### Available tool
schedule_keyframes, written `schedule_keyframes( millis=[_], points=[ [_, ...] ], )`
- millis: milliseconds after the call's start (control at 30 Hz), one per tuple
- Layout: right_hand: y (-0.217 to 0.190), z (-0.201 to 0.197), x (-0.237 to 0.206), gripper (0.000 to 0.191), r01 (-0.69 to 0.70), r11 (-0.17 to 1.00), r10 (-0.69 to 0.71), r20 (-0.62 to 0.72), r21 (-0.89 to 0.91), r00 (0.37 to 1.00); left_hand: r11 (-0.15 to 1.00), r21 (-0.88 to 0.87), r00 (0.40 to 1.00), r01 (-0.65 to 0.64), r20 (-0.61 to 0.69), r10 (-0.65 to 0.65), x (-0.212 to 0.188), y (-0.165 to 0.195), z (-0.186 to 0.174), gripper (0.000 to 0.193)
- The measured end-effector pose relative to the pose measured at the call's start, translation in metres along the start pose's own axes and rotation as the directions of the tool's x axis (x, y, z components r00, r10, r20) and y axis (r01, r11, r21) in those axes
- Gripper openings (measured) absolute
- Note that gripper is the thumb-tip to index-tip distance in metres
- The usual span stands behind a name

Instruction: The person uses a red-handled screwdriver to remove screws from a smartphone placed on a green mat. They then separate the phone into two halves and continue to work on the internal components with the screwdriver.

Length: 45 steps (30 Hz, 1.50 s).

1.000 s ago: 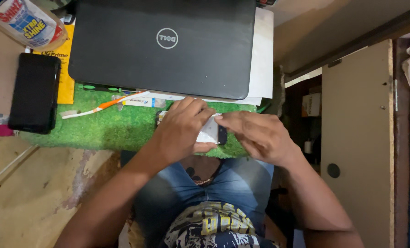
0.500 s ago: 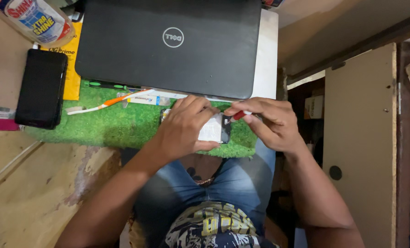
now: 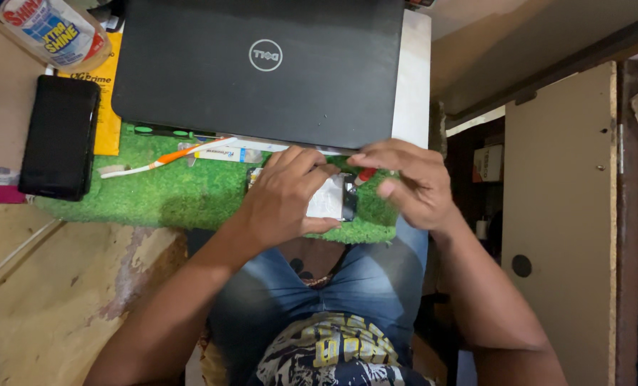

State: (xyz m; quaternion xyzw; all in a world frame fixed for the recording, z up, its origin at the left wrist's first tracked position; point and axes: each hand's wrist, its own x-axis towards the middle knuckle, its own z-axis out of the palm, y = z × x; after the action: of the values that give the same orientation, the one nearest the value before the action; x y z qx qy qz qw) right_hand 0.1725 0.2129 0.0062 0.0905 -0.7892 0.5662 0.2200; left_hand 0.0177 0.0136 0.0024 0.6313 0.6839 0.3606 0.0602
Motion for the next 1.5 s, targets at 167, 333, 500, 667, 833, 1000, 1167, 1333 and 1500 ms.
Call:
schedule_keyframes(
  millis=[167, 333, 500, 667, 833, 1000, 1167, 1333, 1500],
  points=[
    [0.005, 0.013, -0.003, 0.029, -0.028, 0.985, -0.006, -0.198, -0.168, 0.980, 1.000, -0.007, 1.000, 0.000, 0.012, 0.000, 0.001, 0.001, -0.002, 0.073],
    [-0.004, 0.002, 0.002, 0.032, -0.096, 0.995, 0.099, -0.086, 0.038, 0.991, 1.000, -0.025, 0.999, 0.017, 0.028, -0.017, 0.002, 0.004, -0.005, 0.074],
    [-0.011, 0.018, 0.004, 0.038, -0.052, 0.956, 0.003, -0.167, -0.289, 0.986, 0.998, -0.044, 0.998, 0.033, 0.051, -0.031, 0.003, 0.005, -0.004, 0.069],
    [-0.022, 0.009, 0.008, 0.030, -0.059, 0.986, 0.049, -0.067, -0.155, 0.997, 0.994, -0.106, 1.000, 0.017, 0.019, -0.015, 0.002, 0.004, -0.002, 0.042],
    [-0.026, 0.009, 0.011, 0.038, 0.016, 0.968, -0.036, -0.073, -0.252, 0.997, 0.997, -0.077, 0.999, -0.019, -0.047, 0.015, 0.004, 0.004, 0.005, 0.026],
    [-0.028, 0.013, 0.009, 0.034, -0.023, 0.960, -0.010, -0.116, -0.278, 0.993, 0.995, -0.096, 0.999, -0.005, -0.036, 0.001, 0.004, 0.004, 0.010, 0.021],
    [-0.030, 0.006, 0.009, 0.035, 0.023, 0.977, -0.020, 0.020, -0.213, 1.000, 0.997, -0.074, 0.997, 0.003, -0.071, -0.008, 0.007, 0.006, 0.012, 0.021],
    [-0.030, 0.014, 0.006, 0.035, -0.082, 0.943, 0.057, -0.088, -0.322, 0.994, 0.998, -0.055, 0.998, -0.023, -0.052, 0.020, 0.011, 0.007, 0.010, 0.023],
    [-0.032, 0.007, 0.006, 0.030, -0.013, 0.949, 0.012, -0.004, -0.316, 1.000, 0.991, 0.000, 0.990, -0.136, -0.028, 0.136, 0.020, 0.005, 0.008, 0.034]
  ],
)
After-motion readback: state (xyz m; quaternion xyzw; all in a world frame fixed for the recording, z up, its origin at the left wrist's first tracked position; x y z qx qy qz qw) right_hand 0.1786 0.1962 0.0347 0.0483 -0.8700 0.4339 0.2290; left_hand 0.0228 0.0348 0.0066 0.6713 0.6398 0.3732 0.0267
